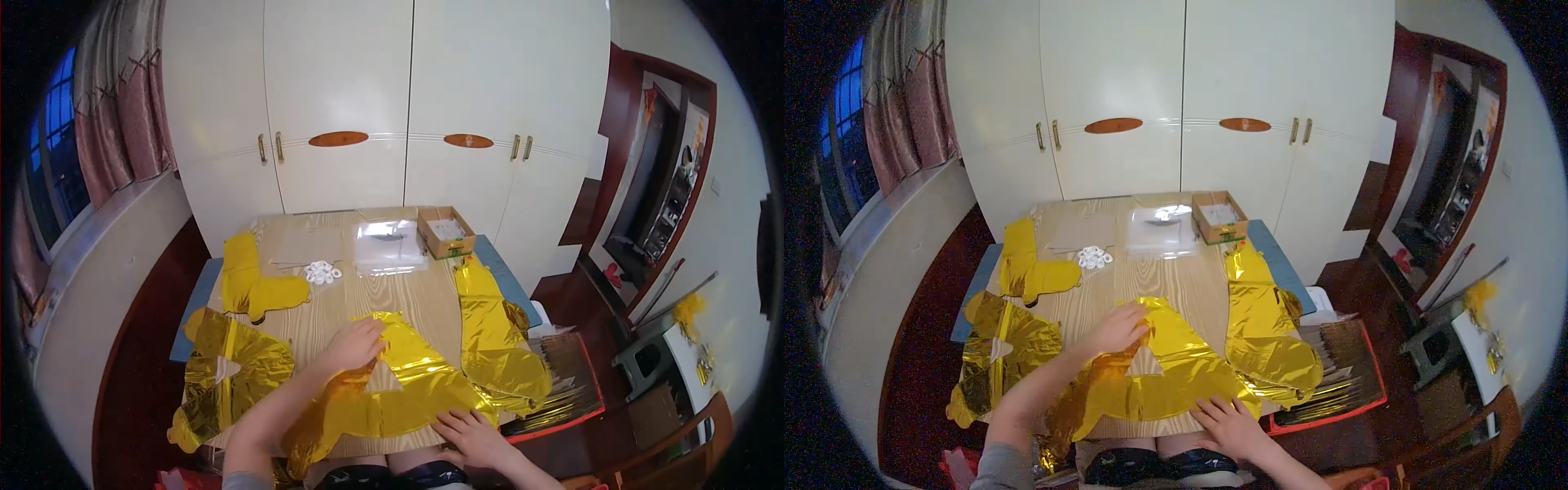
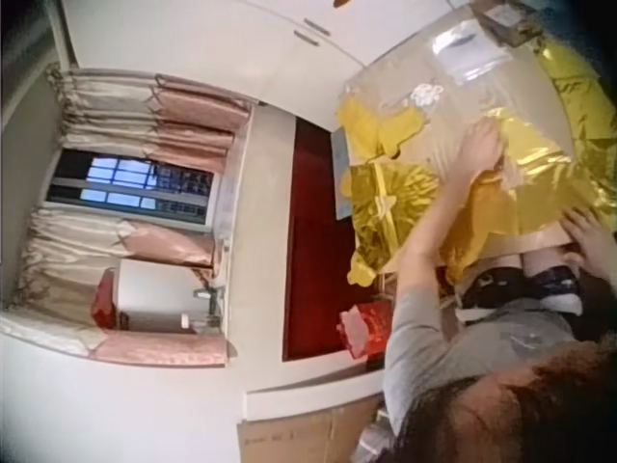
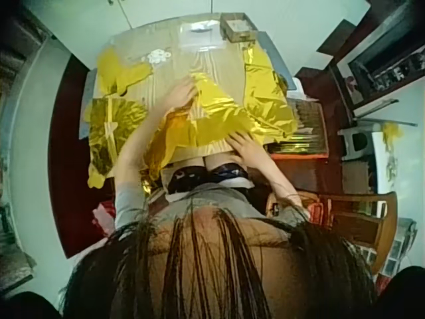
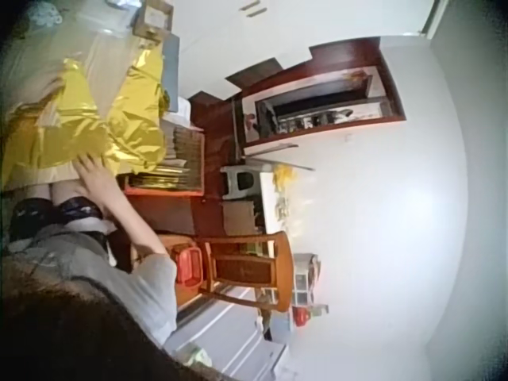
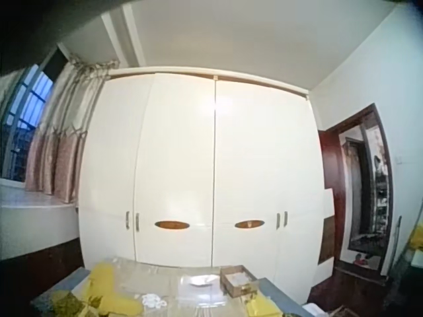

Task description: Folding large gold foil balloons around cardboard sheets for packaging.

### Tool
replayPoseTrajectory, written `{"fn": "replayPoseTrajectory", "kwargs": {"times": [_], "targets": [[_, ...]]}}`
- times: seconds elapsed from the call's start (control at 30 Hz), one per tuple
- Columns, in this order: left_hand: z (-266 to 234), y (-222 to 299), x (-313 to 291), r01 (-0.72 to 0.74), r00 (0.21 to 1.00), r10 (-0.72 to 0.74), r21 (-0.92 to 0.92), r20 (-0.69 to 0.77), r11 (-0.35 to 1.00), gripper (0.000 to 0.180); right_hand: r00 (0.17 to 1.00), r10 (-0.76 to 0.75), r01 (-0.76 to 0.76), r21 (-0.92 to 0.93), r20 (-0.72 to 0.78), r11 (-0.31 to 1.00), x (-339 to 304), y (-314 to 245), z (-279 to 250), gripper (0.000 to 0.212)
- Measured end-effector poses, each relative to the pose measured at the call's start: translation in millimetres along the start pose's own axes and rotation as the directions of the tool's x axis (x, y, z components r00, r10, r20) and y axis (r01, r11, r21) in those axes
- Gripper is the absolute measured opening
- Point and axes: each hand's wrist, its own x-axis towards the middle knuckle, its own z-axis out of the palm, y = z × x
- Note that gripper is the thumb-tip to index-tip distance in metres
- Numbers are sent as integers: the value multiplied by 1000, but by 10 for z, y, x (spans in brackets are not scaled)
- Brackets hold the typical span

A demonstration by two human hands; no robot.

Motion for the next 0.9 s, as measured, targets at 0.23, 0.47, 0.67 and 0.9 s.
{"fn": "replayPoseTrajectory", "kwargs": {"times": [0.23,0.47,0.67,0.9], "targets": [[244,-94,1013,63,997,-69,250,17,966,41,999,5,-7,-43,-35,999,32,-66,98,70],[384,-671,1218,219,965,-239,167,112,961,38,998,45,-46,22,40,999,3,-77,-23,73],[394,-1241,726,162,987,-159,182,-32,970,38,993,64,-66,22,101,998,163,-116,-58,73],[82,-1403,512,215,974,-224,181,29,960,42,999,8,-10,-38,-35,999,319,-10,75,71]]}}
